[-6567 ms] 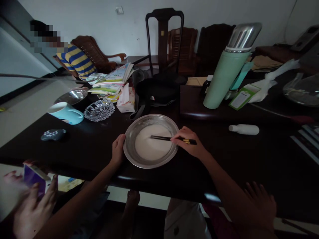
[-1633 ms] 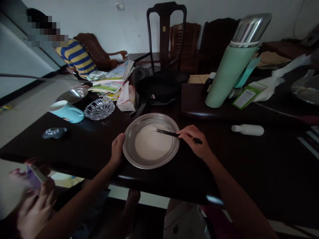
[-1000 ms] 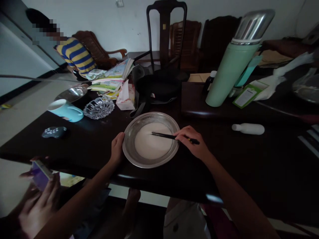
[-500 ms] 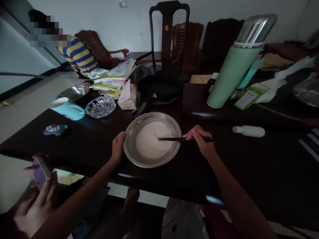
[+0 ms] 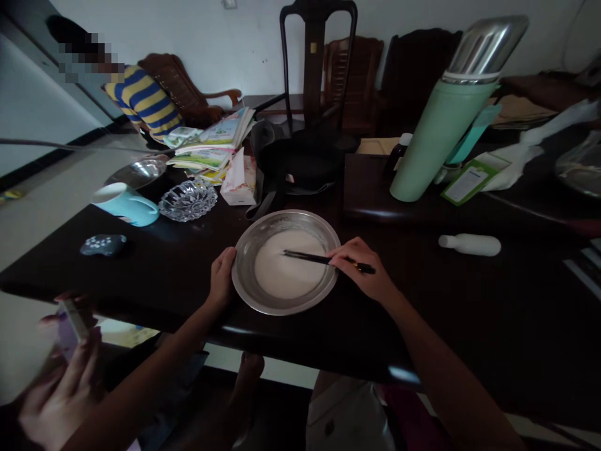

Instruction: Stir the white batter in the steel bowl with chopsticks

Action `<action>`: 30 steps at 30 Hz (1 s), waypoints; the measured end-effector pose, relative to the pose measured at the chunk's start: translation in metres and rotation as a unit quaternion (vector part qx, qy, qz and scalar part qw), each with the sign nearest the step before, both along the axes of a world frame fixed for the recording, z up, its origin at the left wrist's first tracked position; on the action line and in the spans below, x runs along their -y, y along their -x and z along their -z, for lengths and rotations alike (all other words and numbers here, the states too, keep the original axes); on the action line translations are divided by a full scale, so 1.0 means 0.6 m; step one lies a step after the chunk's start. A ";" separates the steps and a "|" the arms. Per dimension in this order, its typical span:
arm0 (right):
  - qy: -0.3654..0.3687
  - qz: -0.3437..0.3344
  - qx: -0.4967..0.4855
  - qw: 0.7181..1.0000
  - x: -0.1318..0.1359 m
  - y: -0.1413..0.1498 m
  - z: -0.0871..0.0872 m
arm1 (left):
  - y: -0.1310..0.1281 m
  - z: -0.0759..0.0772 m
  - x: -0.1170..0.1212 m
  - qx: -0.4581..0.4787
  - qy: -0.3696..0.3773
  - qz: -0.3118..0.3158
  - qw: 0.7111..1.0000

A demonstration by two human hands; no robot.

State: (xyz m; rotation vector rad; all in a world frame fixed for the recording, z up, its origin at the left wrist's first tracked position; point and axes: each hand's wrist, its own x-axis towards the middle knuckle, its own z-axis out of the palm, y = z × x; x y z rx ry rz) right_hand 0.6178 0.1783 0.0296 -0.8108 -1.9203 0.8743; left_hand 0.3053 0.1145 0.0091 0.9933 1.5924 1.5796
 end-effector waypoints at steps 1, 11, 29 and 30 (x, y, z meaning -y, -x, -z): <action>-0.001 0.025 -0.016 1.000 0.000 -0.001 0.000 | -0.001 -0.002 0.000 -0.001 0.002 0.000 1.000; 0.006 0.022 -0.018 1.000 0.000 -0.005 -0.001 | 0.007 0.010 -0.001 -0.005 -0.005 0.003 1.000; 0.033 -0.028 -0.033 0.999 -0.001 -0.009 -0.001 | 0.007 0.011 0.000 -0.009 0.000 0.004 1.000; 0.030 -0.015 -0.029 0.999 -0.001 -0.010 -0.001 | 0.007 0.011 0.000 -0.013 -0.001 0.003 1.000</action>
